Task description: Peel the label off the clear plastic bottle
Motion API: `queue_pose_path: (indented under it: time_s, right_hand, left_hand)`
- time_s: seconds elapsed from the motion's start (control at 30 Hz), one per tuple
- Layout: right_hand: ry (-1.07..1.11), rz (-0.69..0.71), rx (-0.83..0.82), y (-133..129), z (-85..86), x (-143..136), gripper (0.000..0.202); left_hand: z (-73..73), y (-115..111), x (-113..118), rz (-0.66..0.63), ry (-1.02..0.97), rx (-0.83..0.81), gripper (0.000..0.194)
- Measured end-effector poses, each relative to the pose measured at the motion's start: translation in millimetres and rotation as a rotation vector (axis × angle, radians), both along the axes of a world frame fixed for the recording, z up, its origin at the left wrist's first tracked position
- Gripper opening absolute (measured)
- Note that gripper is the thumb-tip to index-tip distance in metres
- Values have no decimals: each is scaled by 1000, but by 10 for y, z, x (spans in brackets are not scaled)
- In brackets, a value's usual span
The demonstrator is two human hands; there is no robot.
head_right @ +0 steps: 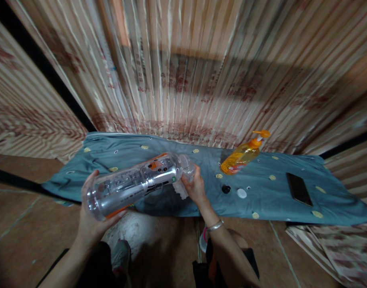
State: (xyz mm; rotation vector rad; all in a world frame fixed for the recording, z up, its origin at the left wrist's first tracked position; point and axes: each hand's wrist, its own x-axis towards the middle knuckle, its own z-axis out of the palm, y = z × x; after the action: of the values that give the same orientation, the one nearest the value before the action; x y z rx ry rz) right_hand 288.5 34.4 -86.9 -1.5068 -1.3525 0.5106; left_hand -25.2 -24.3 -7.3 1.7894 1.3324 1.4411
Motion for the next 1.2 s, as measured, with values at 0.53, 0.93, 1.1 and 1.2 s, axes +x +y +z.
queue_pose_path:
  time_s: [0.53, 0.93, 1.1, 1.2]
  right_hand:
    - [18, -9, -34, -7, 26, 1, 66]
    - [13, -8, -40, -9, 34, -3, 65]
    - [10, -2, -3, -3, -6, 14, 63]
    - [8, 6, 36, 12, -38, 20, 63]
  left_hand:
    - [3, 2, 12, 23, -20, 6, 114]
    - [26, -4, 16, 18, -32, -31, 116]
    - [-3, -5, 9, 30, 0, 3, 115]
    - [-22, 1, -6, 16, -1, 14, 116]
